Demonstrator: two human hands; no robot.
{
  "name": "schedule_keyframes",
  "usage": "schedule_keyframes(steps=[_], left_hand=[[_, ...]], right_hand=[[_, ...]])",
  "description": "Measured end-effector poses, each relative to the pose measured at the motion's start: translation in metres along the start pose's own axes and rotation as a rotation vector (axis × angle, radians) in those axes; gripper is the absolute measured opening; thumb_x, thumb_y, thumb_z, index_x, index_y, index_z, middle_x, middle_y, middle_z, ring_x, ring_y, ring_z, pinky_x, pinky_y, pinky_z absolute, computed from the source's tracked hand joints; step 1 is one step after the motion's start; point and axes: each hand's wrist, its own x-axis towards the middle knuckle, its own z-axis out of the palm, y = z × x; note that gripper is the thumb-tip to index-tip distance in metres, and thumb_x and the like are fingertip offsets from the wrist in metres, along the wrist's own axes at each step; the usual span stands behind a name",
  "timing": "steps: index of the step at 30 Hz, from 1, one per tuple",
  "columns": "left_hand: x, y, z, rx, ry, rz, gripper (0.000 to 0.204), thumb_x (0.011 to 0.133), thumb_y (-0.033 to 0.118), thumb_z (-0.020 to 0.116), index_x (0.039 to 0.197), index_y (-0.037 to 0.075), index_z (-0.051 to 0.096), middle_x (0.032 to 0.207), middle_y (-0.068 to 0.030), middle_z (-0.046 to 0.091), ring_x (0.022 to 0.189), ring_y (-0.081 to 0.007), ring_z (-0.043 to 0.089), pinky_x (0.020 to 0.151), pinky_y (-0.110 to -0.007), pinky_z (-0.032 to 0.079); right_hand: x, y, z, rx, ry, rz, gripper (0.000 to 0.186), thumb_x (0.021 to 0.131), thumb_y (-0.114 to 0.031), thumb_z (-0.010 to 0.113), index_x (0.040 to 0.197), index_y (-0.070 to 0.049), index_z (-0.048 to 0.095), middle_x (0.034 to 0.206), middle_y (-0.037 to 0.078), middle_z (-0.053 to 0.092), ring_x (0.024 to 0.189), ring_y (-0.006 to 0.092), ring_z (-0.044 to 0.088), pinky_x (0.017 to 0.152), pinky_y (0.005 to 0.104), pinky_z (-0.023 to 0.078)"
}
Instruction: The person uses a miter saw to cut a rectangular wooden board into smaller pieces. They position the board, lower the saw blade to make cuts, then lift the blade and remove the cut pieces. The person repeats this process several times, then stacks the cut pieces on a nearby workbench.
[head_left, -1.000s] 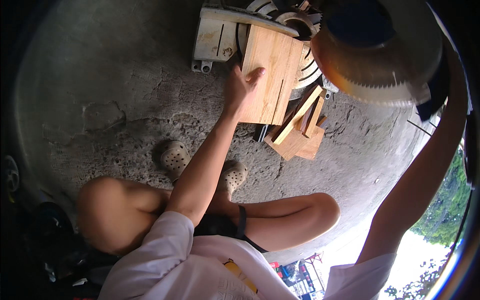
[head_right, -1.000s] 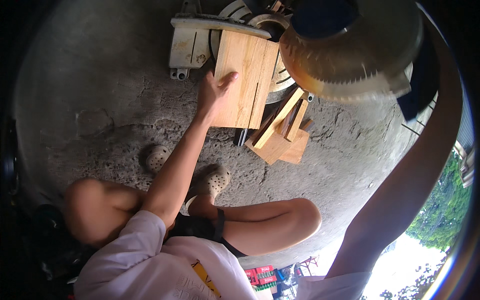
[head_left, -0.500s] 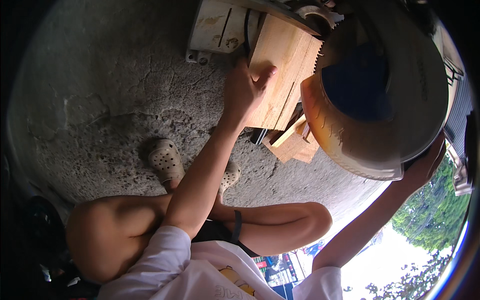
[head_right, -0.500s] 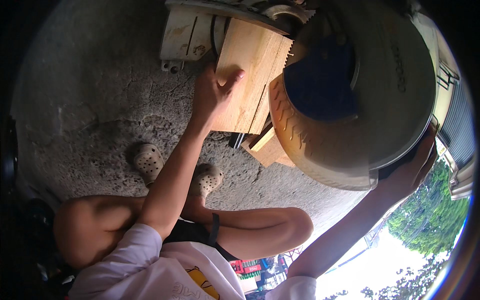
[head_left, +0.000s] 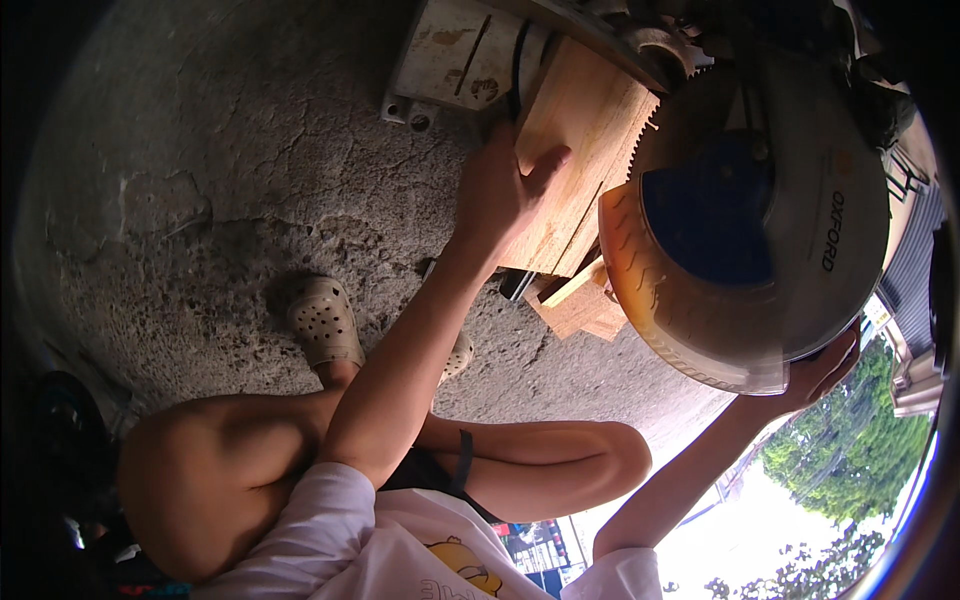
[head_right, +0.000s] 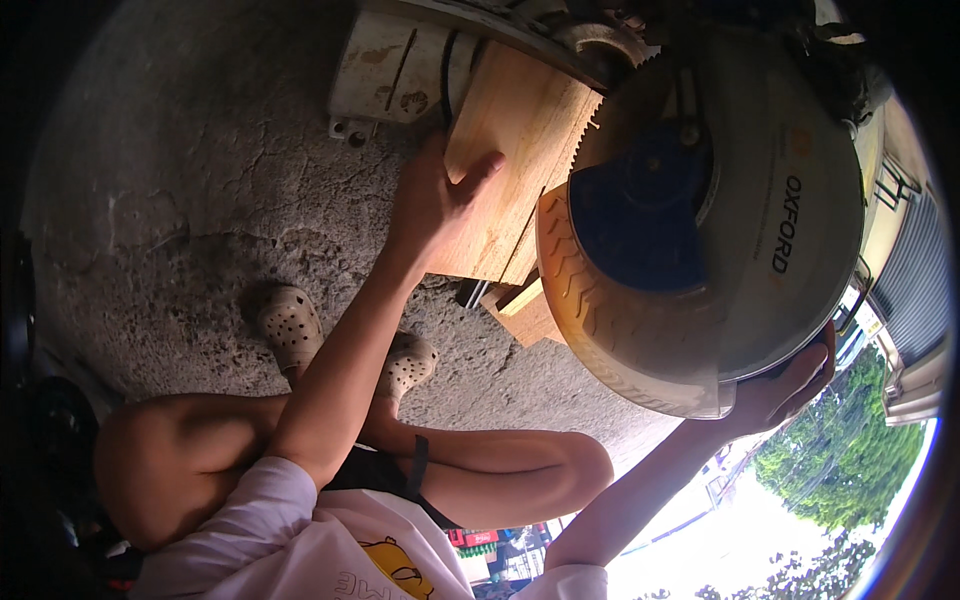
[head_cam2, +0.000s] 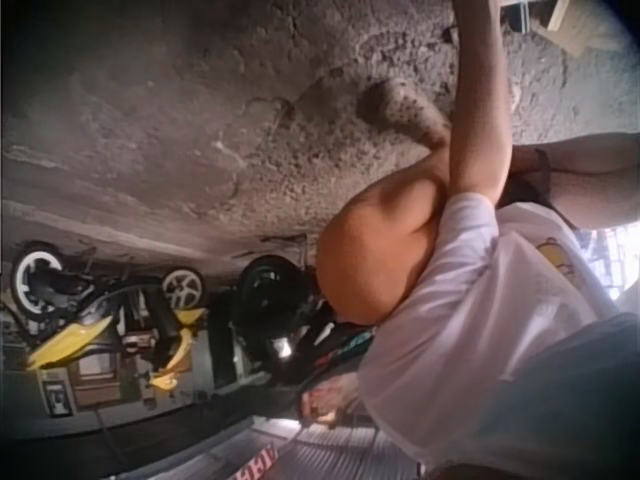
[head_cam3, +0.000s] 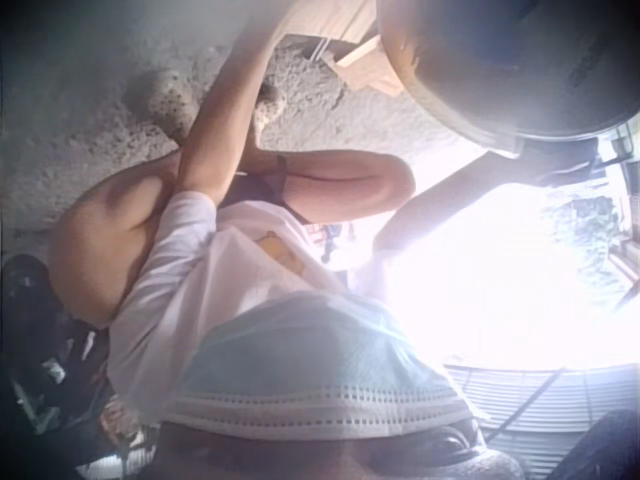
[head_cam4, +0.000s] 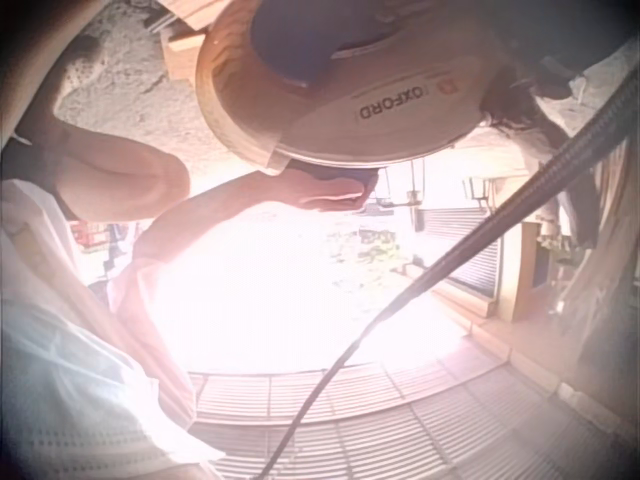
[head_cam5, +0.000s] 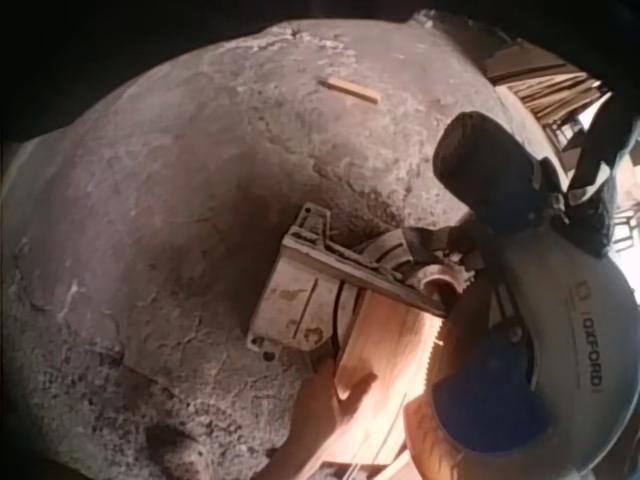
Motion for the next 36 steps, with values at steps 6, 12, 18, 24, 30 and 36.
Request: schedule_keyframes(steps=[6,12,18,24,30,36], left_hand=[[0.000,0.001,0.000,-0.035,-0.019,-0.045,0.053,0.088,0.049,0.065,0.100,-0.003,0.058,0.081,-0.0202,0.068,0.069,-0.0312,0.069,0.061,-0.041,0.056],[-0.004,0.004,-0.021,-0.062,-0.059,-0.120,0.059,0.088,0.059,0.059,0.095,0.001,0.065,0.083,-0.0158,0.069,0.075,-0.0265,0.069,0.064,-0.036,0.055],[-0.023,-0.018,-0.055,-0.248,-0.108,-0.451,0.077,0.085,0.073,0.049,0.094,-0.002,0.066,0.081,-0.0122,0.068,0.078,-0.0189,0.067,0.067,-0.033,0.051],[-0.052,-0.027,-0.098,-1.338,-0.760,-0.118,0.060,0.088,0.070,0.048,0.083,0.010,0.047,0.065,-0.0006,0.049,0.053,-0.0089,0.051,0.054,-0.019,0.043],[-0.057,0.081,-0.111,-1.720,-1.165,-0.201,0.060,0.088,0.067,0.050,0.079,0.008,0.042,0.061,0.0005,0.047,0.049,-0.0085,0.045,0.050,-0.019,0.039],[-0.077,0.114,-0.117,-1.796,-1.248,-0.337,0.055,0.089,0.062,0.052,0.080,0.009,0.042,0.060,0.0002,0.046,0.048,-0.0094,0.046,0.051,-0.019,0.040]], right_hand=[[0.031,0.030,-0.014,-0.194,-0.058,-0.513,0.058,0.090,-0.047,0.055,0.134,-0.010,0.053,0.129,0.016,0.057,0.119,0.0346,0.055,0.094,0.0460,0.051],[0.099,0.030,-0.029,0.073,-0.264,-0.497,0.043,0.096,-0.027,0.050,0.132,-0.005,0.054,0.129,0.014,0.057,0.120,0.0290,0.055,0.098,0.0389,0.047],[0.162,-0.003,-0.012,0.346,-0.248,0.199,0.037,0.096,-0.032,0.054,0.124,-0.010,0.064,0.123,0.011,0.063,0.109,0.0187,0.062,0.089,0.0301,0.051],[0.244,0.016,0.023,0.382,-0.419,-0.060,0.043,0.093,-0.039,0.058,0.124,-0.010,0.064,0.110,0.010,0.069,0.090,0.0176,0.068,0.075,0.0280,0.054],[0.301,0.013,0.053,0.317,-0.528,0.090,0.051,0.088,-0.047,0.064,0.123,-0.009,0.063,0.091,0.012,0.069,0.062,0.0140,0.066,0.053,0.0286,0.053],[0.301,0.025,0.068,0.289,-0.363,0.083,0.057,0.084,-0.055,0.065,0.119,-0.010,0.066,0.094,0.017,0.070,0.078,0.0222,0.070,0.068,0.0343,0.055]])
